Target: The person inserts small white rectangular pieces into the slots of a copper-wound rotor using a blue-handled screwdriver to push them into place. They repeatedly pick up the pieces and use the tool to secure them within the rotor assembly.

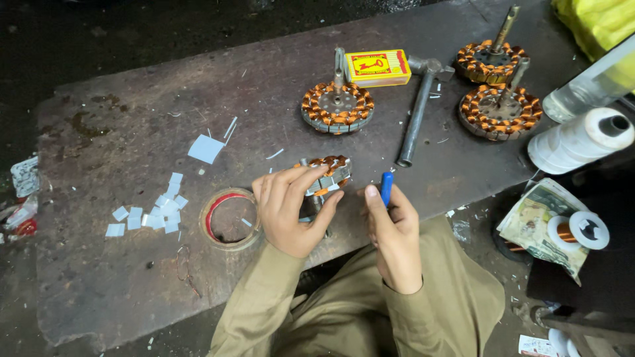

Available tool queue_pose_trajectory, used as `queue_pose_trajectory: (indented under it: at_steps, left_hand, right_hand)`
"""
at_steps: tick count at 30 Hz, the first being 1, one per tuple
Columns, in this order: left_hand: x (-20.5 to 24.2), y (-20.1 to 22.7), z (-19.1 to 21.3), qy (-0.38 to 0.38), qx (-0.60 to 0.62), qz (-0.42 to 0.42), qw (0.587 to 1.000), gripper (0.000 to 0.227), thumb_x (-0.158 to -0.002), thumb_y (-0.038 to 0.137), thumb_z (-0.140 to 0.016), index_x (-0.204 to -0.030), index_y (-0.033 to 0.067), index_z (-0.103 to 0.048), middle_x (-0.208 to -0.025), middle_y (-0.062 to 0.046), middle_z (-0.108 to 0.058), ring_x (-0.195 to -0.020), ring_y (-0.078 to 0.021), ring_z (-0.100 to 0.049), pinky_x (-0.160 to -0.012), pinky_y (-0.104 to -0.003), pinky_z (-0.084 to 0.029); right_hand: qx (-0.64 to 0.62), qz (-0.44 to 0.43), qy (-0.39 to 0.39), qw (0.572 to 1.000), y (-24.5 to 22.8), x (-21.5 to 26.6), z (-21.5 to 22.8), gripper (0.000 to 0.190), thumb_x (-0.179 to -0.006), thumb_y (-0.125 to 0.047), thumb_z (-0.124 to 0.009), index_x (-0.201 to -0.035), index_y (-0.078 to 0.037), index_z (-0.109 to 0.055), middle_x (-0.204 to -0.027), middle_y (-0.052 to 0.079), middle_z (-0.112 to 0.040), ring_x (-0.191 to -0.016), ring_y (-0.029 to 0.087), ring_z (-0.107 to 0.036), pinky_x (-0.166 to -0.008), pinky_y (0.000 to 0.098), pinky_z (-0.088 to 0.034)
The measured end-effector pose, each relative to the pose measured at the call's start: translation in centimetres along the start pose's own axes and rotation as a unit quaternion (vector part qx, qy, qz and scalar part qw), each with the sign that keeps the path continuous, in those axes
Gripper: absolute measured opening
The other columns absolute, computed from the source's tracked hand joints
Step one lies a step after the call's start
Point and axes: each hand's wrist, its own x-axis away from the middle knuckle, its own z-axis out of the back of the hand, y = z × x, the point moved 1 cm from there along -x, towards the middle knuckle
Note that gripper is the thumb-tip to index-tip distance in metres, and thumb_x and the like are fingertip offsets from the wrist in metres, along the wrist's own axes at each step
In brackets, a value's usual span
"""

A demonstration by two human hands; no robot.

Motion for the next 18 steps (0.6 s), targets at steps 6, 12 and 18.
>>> queue_pose_trajectory:
  at_steps: [6,12,18]
  left_hand:
    - [0.3,-0.4,-0.3,0.018,0.001,0.007,1.000,0.052,-0.082,0.036,-0.088,-0.123,0.0128,-0.068,-0.116,-0.004,-0.068,-0.108,-0.0245,-0.064,-0.097,-0.042,-0.040]
    - [0.3,-0.6,-0.7,0.035,-0.017,0.001,0.999,0.047,-0.085,0.038,-0.085,-0.121,0.0118,-0.068,-0.114,-0.003,-0.069,-0.104,-0.0239,-0.064,-0.094,-0.042,-0.041]
    - [0.7,-0.7,-1.2,0.040,-0.049,-0.005,0.998,0.043,-0.088,0.036,-0.084,-0.119,0.0115,-0.067,-0.117,-0.004,-0.070,-0.103,-0.0245,-0.063,-0.093,-0.043,-0.041]
  right_hand:
    - [0.160,0.202,0.016,0.966,-0.8,0.0,-1.4,0.045,-0.091,-0.020,-0.072,-0.128,0.002,-0.061,-0.110,0.006,-0.053,-0.079,0.008,-0.048,-0.061,0.0207,-0.038]
    - [0.196,0.298,-0.228,0.906,-2.1,-3.7,-1.8,0.064,-0.091,-0.022,-0.078,-0.147,-0.002,-0.054,-0.147,0.012,-0.056,-0.138,0.023,-0.053,-0.116,0.0337,-0.042]
    - [0.210,0.286,-0.215,0.910,-0.9,-4.2,-1.6,0.058,-0.096,-0.038,-0.073,-0.140,-0.002,-0.061,-0.139,0.014,-0.058,-0.131,0.025,-0.058,-0.112,0.0338,-0.045]
